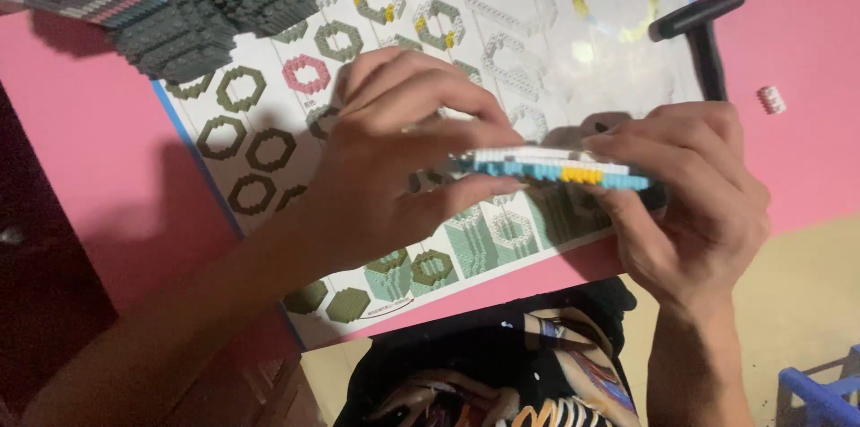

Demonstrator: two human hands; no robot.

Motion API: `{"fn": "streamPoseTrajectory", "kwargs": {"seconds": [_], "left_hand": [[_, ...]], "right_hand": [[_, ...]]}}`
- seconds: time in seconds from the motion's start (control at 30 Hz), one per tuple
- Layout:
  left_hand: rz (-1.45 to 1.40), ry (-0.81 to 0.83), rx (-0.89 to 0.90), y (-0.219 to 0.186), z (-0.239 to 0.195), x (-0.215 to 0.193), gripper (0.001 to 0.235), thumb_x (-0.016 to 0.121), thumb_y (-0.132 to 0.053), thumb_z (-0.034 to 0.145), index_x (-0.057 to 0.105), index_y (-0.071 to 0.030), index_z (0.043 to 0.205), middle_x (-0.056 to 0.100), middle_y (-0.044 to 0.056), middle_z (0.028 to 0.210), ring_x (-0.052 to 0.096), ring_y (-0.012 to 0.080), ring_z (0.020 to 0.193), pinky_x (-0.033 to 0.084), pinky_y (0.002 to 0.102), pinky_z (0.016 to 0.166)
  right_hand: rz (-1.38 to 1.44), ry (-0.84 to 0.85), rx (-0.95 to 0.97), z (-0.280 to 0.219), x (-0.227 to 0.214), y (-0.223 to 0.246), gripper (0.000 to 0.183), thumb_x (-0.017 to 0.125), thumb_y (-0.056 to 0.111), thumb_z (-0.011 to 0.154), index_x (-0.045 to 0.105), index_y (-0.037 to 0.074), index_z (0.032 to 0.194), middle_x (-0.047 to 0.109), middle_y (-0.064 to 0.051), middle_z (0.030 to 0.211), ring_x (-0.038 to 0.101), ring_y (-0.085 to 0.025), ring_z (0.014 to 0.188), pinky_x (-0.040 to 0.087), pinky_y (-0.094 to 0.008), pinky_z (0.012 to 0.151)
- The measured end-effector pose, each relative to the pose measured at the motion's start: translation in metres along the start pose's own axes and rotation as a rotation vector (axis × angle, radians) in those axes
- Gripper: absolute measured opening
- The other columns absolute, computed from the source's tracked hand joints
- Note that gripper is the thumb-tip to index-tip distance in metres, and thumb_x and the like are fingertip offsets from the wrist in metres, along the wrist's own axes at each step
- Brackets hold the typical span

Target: The person assembles a small rectangular structure using white, blue, and yellow plastic bricks. They place the piece on an instruction sheet and use a small hammer to tap the bricks into place.

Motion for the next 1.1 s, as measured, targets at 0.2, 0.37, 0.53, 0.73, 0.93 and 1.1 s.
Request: {"fn": "streamPoseTrajectory", "kwargs": {"seconds": [0.2, 0.37, 0.53, 0.73, 0.93, 1.1], "left_hand": [[-0.093, -0.022, 0.079, -0.007, -0.008, 0.003, 0.016, 0.090, -0.028, 0.099, 0.077, -0.027, 0.107, 0.075, -0.006, 0.114, 0.070, 0.0260, 0.106, 0.039, 0.045, 0.095], [-0.118, -0.040, 0.089, -0.008, -0.008, 0.004, 0.018, 0.094, -0.025, 0.099, 0.078, -0.026, 0.108, 0.074, -0.006, 0.114, 0.069, 0.0253, 0.106, 0.039, 0.045, 0.098], [-0.165, -0.051, 0.053, -0.007, -0.007, 0.002, 0.012, 0.087, -0.021, 0.100, 0.076, -0.019, 0.105, 0.075, -0.003, 0.112, 0.069, 0.0276, 0.107, 0.039, 0.047, 0.099], [-0.124, -0.039, 0.025, -0.002, -0.007, 0.002, 0.024, 0.088, -0.032, 0.096, 0.071, -0.019, 0.105, 0.074, -0.005, 0.110, 0.070, 0.0253, 0.108, 0.035, 0.044, 0.100], [0.020, 0.071, 0.091, 0.012, -0.012, 0.011, 0.037, 0.083, -0.015, 0.085, 0.069, -0.016, 0.119, 0.081, 0.003, 0.111, 0.076, 0.0302, 0.110, 0.047, 0.048, 0.103], [0.025, 0.019, 0.199, 0.009, -0.020, 0.012, 0.036, 0.086, -0.005, 0.093, 0.068, -0.016, 0.122, 0.082, -0.002, 0.118, 0.079, 0.0231, 0.106, 0.055, 0.055, 0.109]], "right_hand": [[0.042, -0.052, -0.074, -0.010, -0.001, -0.004, 0.026, 0.065, 0.009, 0.101, 0.069, -0.016, 0.104, 0.074, -0.028, 0.101, 0.063, -0.042, 0.096, 0.050, -0.050, 0.093], [0.069, -0.066, -0.075, -0.012, -0.002, -0.008, 0.024, 0.065, 0.007, 0.099, 0.069, -0.016, 0.104, 0.073, -0.028, 0.100, 0.060, -0.042, 0.098, 0.052, -0.049, 0.090], [0.045, -0.061, -0.105, -0.010, 0.000, -0.005, 0.027, 0.065, 0.010, 0.100, 0.069, -0.017, 0.103, 0.073, -0.030, 0.099, 0.062, -0.044, 0.094, 0.051, -0.050, 0.090], [0.023, -0.052, -0.144, -0.009, 0.000, 0.000, 0.029, 0.062, 0.012, 0.100, 0.070, -0.016, 0.103, 0.074, -0.029, 0.099, 0.062, -0.042, 0.092, 0.051, -0.051, 0.090], [0.008, -0.017, -0.131, -0.010, 0.000, -0.004, 0.033, 0.060, 0.017, 0.100, 0.071, -0.014, 0.104, 0.074, -0.027, 0.101, 0.062, -0.043, 0.096, 0.050, -0.050, 0.092], [-0.002, -0.052, -0.202, -0.014, -0.002, -0.002, 0.032, 0.059, 0.020, 0.102, 0.072, -0.008, 0.105, 0.075, -0.022, 0.099, 0.065, -0.035, 0.094, 0.051, -0.047, 0.092]]}}
Point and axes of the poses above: each hand's wrist, its own z-axis towards the middle knuckle, its own x-axis out of the palm, y = z × x, the point moved 9 cm from there along z, towards the middle knuckle
